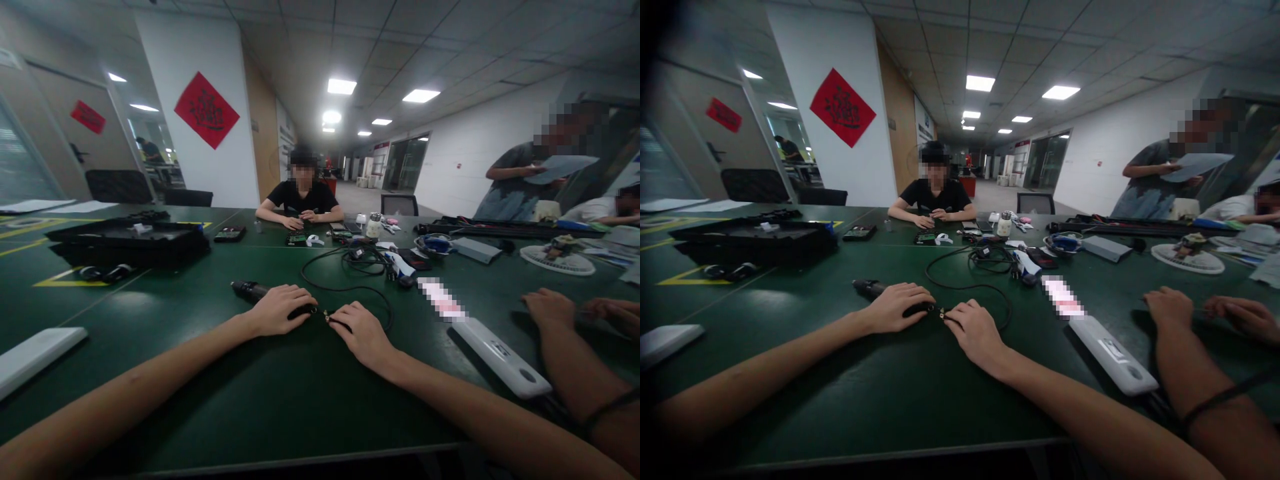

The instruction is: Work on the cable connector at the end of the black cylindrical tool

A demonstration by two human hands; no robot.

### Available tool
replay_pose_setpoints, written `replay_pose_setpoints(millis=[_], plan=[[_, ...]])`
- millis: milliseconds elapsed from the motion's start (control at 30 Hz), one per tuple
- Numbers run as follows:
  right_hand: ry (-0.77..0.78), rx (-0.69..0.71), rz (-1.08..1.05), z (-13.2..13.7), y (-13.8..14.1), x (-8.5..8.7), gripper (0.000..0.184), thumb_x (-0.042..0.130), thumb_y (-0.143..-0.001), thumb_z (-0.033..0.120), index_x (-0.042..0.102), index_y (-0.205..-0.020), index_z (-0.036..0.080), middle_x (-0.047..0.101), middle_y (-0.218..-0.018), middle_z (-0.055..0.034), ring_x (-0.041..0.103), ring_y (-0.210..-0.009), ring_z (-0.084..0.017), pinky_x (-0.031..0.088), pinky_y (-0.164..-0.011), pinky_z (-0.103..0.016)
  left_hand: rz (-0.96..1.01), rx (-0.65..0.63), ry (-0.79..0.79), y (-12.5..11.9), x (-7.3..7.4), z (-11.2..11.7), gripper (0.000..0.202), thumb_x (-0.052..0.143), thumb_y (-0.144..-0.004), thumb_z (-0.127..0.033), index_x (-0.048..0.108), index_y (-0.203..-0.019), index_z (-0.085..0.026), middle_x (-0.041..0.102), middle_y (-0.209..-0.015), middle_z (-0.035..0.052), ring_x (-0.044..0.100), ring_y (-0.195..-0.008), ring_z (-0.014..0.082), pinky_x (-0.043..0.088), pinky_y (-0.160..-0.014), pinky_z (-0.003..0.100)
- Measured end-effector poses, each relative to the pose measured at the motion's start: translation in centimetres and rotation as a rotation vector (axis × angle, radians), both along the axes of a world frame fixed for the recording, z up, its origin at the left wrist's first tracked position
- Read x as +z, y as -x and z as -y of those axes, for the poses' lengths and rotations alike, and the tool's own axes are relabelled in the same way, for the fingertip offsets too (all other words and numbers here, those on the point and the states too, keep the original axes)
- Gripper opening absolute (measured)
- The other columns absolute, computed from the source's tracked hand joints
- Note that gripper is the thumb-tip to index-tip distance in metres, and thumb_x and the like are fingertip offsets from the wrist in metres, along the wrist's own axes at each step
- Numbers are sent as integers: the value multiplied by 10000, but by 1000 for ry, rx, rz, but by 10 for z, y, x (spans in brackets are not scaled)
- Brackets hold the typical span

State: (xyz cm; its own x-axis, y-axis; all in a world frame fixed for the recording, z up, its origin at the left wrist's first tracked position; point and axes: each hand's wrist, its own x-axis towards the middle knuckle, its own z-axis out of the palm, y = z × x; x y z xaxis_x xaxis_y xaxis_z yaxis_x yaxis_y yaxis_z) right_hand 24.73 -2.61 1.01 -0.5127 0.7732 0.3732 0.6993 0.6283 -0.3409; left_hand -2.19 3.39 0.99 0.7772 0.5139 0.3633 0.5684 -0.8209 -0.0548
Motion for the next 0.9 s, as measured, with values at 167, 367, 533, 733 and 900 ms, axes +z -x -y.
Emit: replay_pose_setpoints(millis=[167, 367, 533, 733, 900], plan=[[112, 43, -86, 5, 1, 5, 309, 487, -1079, 320, 702, -1295, 275, 718, -1206, -44, 654, -1051, -214, 495, -912, -334, 14, 93, -60, -8, -3, 3, 293, 508, -1026, -397, 635, -1267, -291, 686, -1191, 33, 647, -1030, 217, 450, -888, 392], [152, 18, -198, 9, 3, 6, 307, 576, -997, 232, 641, -1297, 226, 723, -1061, -41, 677, -905, -187, 514, -818, -289, 30, 130, -44, -21, -3, 26, 270, 543, -992, -413, 665, -1203, -296, 707, -1084, 18, 664, -882, 200, 467, -765, 367], [164, 44, -235, 10, 3, 6, 158, 585, -982, 213, 635, -1131, 213, 674, -903, -13, 625, -745, -158, 502, -685, -271, 89, 40, -45, -18, -2, 31, 254, 529, -1012, -398, 654, -1205, -289, 708, -1173, 14, 676, -940, 191, 492, -811, 348], [83, 46, -247, 8, 5, 6, 140, 583, -1008, 233, 653, -1128, 217, 670, -1072, -55, 648, -928, -192, 533, -820, -312, 123, 12, -23, -16, -3, 29, 240, 520, -1031, -420, 658, -1167, -278, 723, -1136, 11, 683, -964, 179, 497, -870, 328], [42, 43, -230, 1, 6, 3, 139, 565, -1026, 210, 683, -1098, 218, 654, -1099, -55, 649, -980, -190, 525, -884, -325, 119, 15, -15, -17, -3, 31, 245, 540, -1019, -409, 646, -1204, -289, 721, -1131, 9, 681, -971, 185, 492, -904, 336]])
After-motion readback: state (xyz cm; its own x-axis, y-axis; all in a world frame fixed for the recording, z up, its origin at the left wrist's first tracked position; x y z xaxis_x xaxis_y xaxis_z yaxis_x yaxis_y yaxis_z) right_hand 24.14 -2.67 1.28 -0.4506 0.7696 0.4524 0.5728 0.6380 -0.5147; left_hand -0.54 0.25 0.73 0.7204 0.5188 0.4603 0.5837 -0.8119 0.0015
